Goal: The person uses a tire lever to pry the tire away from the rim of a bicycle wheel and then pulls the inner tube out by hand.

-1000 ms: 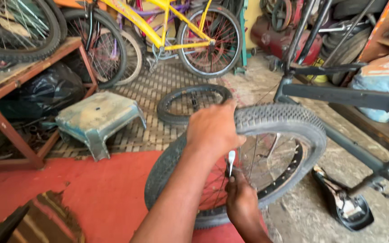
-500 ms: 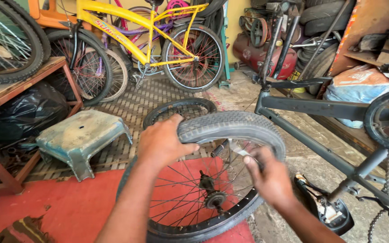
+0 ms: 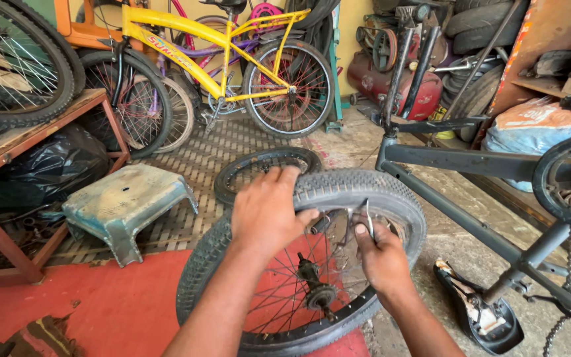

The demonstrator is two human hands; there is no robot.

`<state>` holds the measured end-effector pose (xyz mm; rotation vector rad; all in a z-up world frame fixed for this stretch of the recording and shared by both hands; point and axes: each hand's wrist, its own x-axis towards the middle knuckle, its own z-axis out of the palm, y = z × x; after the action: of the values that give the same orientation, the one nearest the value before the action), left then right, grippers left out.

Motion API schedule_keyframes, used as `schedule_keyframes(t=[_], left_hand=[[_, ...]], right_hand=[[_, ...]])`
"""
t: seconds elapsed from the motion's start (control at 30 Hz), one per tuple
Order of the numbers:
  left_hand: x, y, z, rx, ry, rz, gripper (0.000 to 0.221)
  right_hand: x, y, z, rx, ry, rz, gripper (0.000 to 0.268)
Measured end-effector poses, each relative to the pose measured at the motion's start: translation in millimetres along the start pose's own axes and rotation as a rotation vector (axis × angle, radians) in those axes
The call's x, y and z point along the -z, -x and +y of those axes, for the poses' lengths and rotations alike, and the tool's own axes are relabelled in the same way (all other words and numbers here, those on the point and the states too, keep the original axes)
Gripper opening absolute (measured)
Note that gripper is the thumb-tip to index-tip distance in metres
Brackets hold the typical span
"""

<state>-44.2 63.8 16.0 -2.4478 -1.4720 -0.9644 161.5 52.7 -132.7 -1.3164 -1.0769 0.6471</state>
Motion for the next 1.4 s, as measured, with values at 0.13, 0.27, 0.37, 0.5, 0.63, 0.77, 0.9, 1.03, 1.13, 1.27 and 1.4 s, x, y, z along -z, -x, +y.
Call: schedule_keyframes(t=[0.13, 0.27, 0.37, 0.5, 0.63, 0.77, 0.9, 1.03, 1.13, 1.27, 1.4], left_hand=[[0, 1, 8, -0.018, -0.014, 0.016, 0.069], [-2, 1, 11, -0.030, -0.004, 0.023, 0.070], [-4, 1, 6, -0.034, 0.017, 0.017, 0.070], [-10, 1, -23, -0.040, 0.023, 0.089, 0.072], [-3, 4, -63, 0.024, 0.040, 0.137, 0.071], [-3, 6, -82, 0.055, 0.082, 0.172, 0.073], [-1, 8, -77, 0.097, 0.077, 0.119, 0.074], [4, 12, -68, 0.070, 0.068, 0.131, 0.073], [7, 14, -62, 0.073, 0.064, 0.127, 0.074], [11, 16, -51, 0.064, 0.076, 0.092, 0.074], [17, 17, -45, 0.070, 0.092, 0.040, 0.073]], right_hand=[[1, 1, -6, -0.024, -0.015, -0.027, 0.027], [7, 0, -4, -0.107, 0.017, -0.135, 0.024], [18, -10, 8, 0.069, 0.398, -0.153, 0.023], [65, -21, 16, 0.181, 0.917, 0.062, 0.028], [117, -19, 17, 0.019, 0.701, 0.165, 0.026], [135, -30, 33, -0.184, 0.553, -0.012, 0.026], [131, -25, 87, -0.442, 0.429, -0.317, 0.025], [116, 0, 165, -0.419, 0.458, -0.573, 0.020], [88, 29, 211, -0.219, 0.517, -0.793, 0.018], [70, 55, 227, -0.317, 0.597, -0.852, 0.018], [75, 27, 196, -0.114, 0.369, -0.459, 0.025]])
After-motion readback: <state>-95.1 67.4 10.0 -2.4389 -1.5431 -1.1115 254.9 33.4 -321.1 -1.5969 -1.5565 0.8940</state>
